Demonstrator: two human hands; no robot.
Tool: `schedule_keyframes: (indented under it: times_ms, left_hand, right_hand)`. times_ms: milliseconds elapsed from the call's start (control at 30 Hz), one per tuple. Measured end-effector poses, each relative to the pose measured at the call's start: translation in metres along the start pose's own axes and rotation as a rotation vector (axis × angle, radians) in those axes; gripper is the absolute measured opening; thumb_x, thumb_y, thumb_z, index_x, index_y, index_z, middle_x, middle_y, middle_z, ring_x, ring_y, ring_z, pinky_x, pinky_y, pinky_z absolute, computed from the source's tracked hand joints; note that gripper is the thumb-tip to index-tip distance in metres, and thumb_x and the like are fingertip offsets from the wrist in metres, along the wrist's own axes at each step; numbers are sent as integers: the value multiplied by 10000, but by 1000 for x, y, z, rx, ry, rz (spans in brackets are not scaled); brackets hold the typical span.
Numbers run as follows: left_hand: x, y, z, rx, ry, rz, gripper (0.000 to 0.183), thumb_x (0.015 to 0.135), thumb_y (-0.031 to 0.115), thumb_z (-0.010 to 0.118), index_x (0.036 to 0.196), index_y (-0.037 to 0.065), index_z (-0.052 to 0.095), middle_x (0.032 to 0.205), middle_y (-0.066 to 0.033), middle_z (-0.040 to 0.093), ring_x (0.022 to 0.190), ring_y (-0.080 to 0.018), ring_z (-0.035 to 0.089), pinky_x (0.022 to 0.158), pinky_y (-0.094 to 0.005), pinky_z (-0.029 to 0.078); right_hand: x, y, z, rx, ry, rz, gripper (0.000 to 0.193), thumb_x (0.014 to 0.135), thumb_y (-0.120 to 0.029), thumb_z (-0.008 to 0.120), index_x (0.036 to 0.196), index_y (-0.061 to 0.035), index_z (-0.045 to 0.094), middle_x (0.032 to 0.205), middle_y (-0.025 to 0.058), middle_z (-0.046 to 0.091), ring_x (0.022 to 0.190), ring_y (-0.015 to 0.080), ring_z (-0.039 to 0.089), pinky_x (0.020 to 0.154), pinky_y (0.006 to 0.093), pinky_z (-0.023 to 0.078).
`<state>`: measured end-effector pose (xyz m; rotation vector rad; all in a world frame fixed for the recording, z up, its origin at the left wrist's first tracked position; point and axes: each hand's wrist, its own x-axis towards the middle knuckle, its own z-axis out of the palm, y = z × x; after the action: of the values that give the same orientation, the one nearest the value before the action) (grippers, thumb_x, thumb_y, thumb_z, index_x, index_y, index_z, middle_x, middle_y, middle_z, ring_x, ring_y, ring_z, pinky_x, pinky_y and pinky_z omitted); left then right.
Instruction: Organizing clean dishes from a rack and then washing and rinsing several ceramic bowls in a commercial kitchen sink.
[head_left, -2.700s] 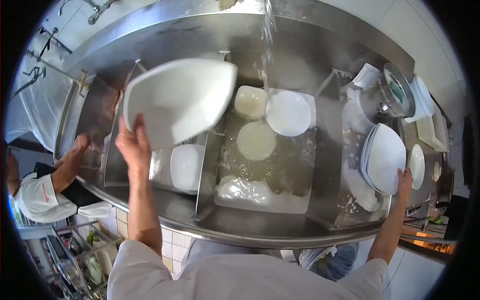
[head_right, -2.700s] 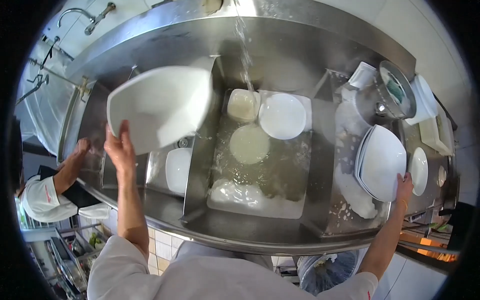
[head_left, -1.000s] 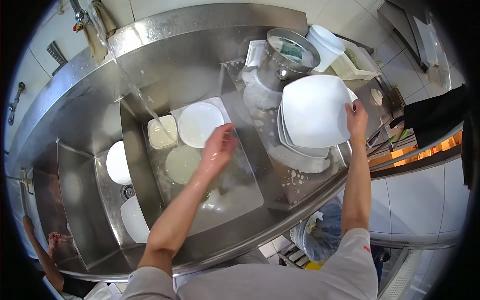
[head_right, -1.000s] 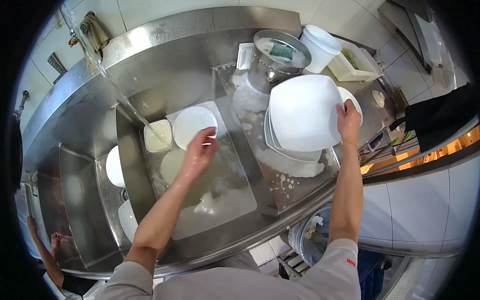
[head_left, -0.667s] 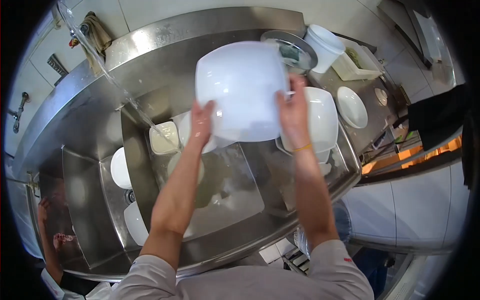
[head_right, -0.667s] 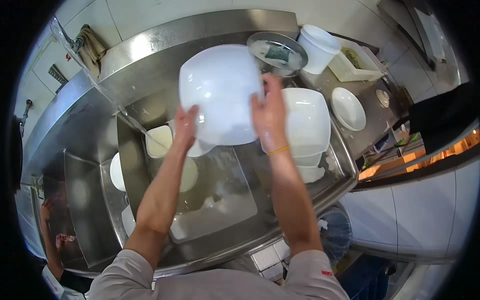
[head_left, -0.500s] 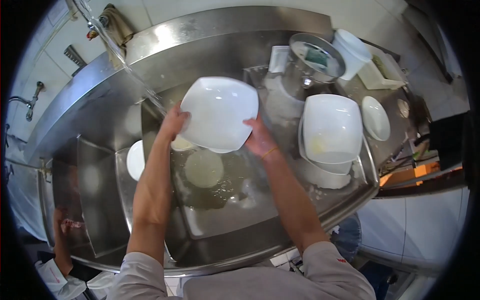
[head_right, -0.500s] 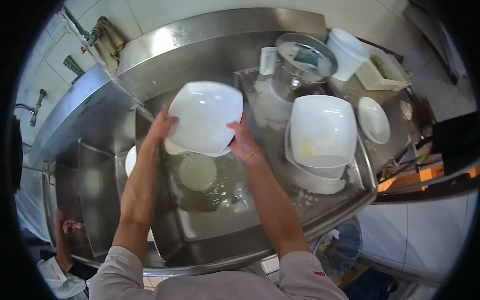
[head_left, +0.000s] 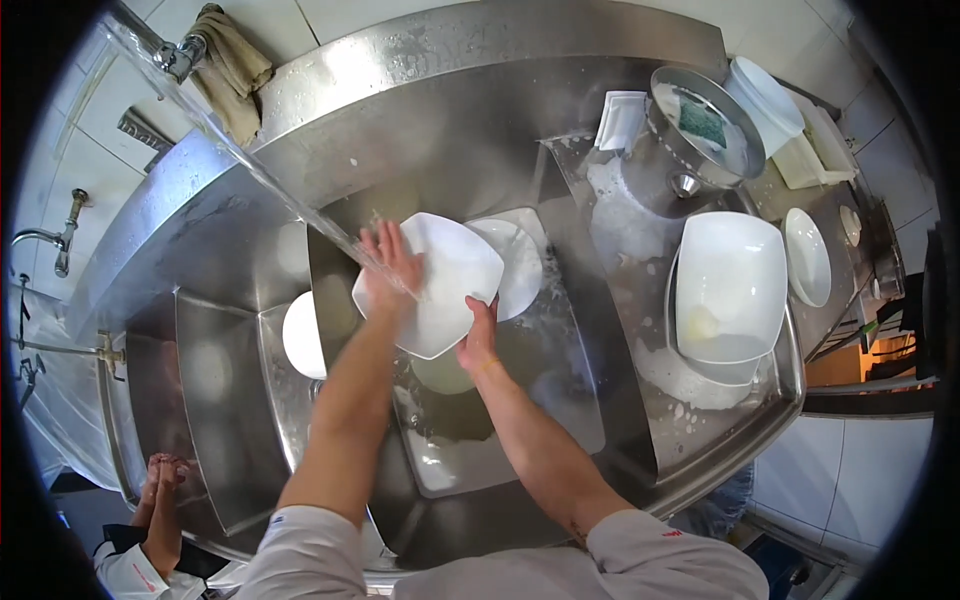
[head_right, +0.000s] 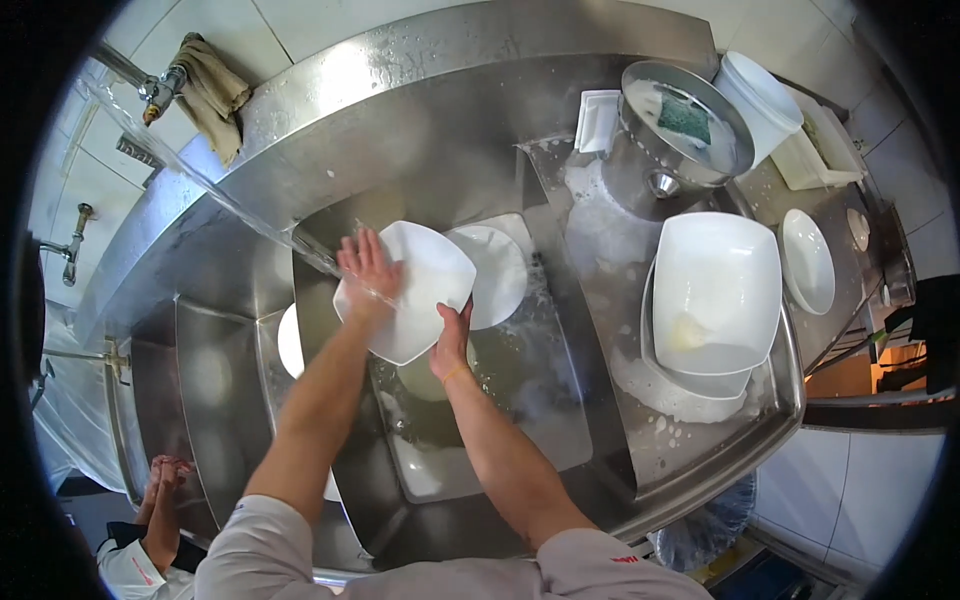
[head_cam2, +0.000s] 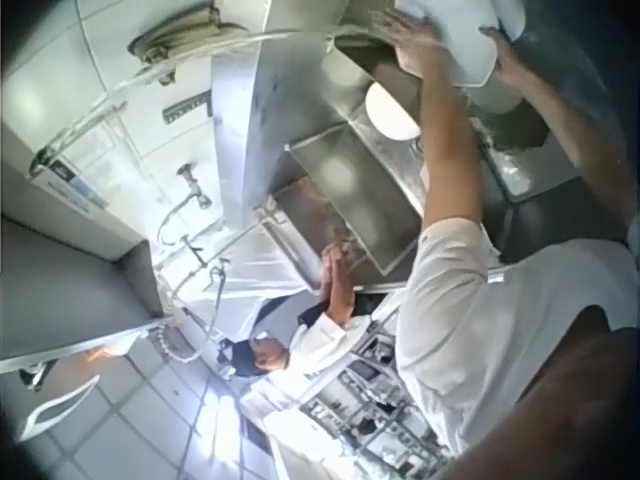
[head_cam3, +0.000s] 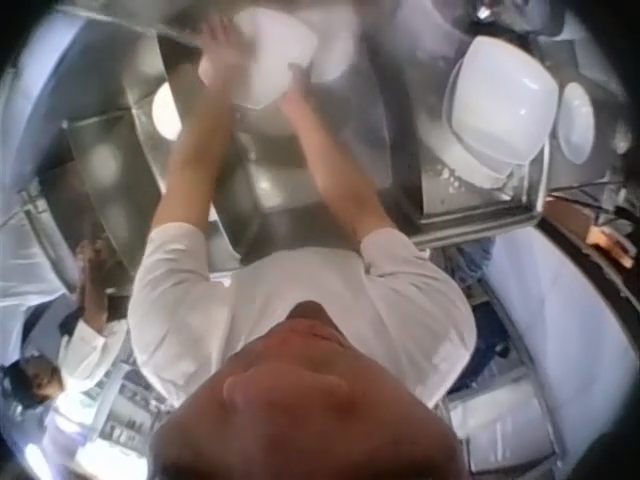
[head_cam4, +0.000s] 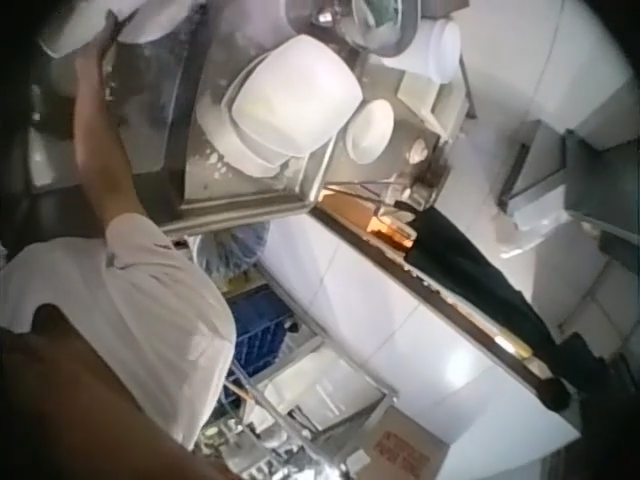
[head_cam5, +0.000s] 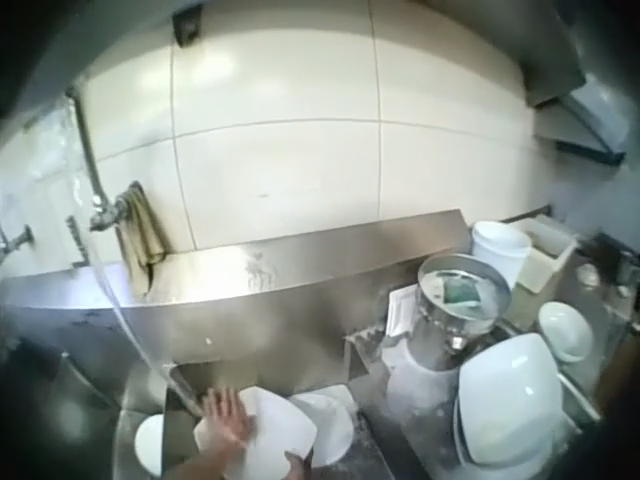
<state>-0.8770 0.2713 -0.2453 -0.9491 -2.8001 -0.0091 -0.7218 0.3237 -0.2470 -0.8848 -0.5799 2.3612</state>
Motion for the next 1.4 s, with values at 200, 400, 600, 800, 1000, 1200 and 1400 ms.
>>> schedule_keyframes:
  times_ms: [200, 400, 600, 800, 1000, 1200, 1400]
  left_hand:
    - [-18, 115, 33, -1174, -319, 604, 651, 918, 332, 370, 1434, 12, 137, 1490, -215, 113, 1385, -358, 67, 1132, -394, 48]
    - [-20, 18, 17, -236, -31, 490, 615, 883, 337, 465, 1371, -3, 308, 1434, -247, 250, 1340, -373, 238, 1111, -455, 163]
    - [-52, 64, -25, -1560, -653, 293, 672, 814, 270, 576, 1384, 38, 308, 1391, -252, 323, 1312, -347, 291, 1095, -355, 225]
    - [-60, 4, -80, -719, -295, 75, 286, 749, 184, 618, 984, 21, 603, 825, -250, 614, 820, -413, 594, 734, -490, 469]
    - [-50, -30, -105, -1550, -312, -534, 174, 763, 156, 653, 831, 12, 583, 679, -58, 580, 624, -152, 558, 510, -305, 458]
    - [-93, -59, -139, -1824, -547, -584, 287, 697, 55, 662, 941, -84, 604, 818, -122, 660, 669, -216, 651, 597, -313, 523]
    - [-76, -4, -109, -1633, -276, -570, 243, 727, 90, 625, 939, -28, 643, 759, -69, 653, 681, -162, 616, 634, -312, 497]
  right_hand:
    - [79, -49, -45, -249, -88, -188, 591, 899, -458, 507, 1322, -86, 329, 1260, 102, 461, 1122, 218, 491, 935, 365, 423]
    - [23, -41, -2, -249, -72, -86, 628, 931, -360, 487, 1417, -77, 207, 1409, 93, 318, 1255, 220, 359, 1021, 356, 328]
    - [42, -38, -1, -220, -42, -57, 622, 925, -346, 499, 1419, -87, 224, 1406, 97, 339, 1276, 225, 338, 1051, 356, 278]
    - [22, -20, 81, -489, -90, -62, 861, 799, -351, 661, 1441, -95, 147, 1366, 193, 352, 1211, 301, 409, 991, 395, 357]
    - [51, 33, 87, -1464, -623, -644, 444, 912, -394, 422, 1266, -145, 525, 1447, 146, 300, 1346, 386, 205, 1090, 496, 134]
    - [58, 3, 87, -807, -529, 307, 461, 933, -424, 411, 1222, -93, 551, 1230, 90, 559, 1141, 222, 512, 984, 368, 374]
    - [33, 60, -9, -220, -24, 373, 666, 885, -600, 372, 1293, -81, 459, 1215, 100, 544, 1119, 227, 496, 941, 402, 400]
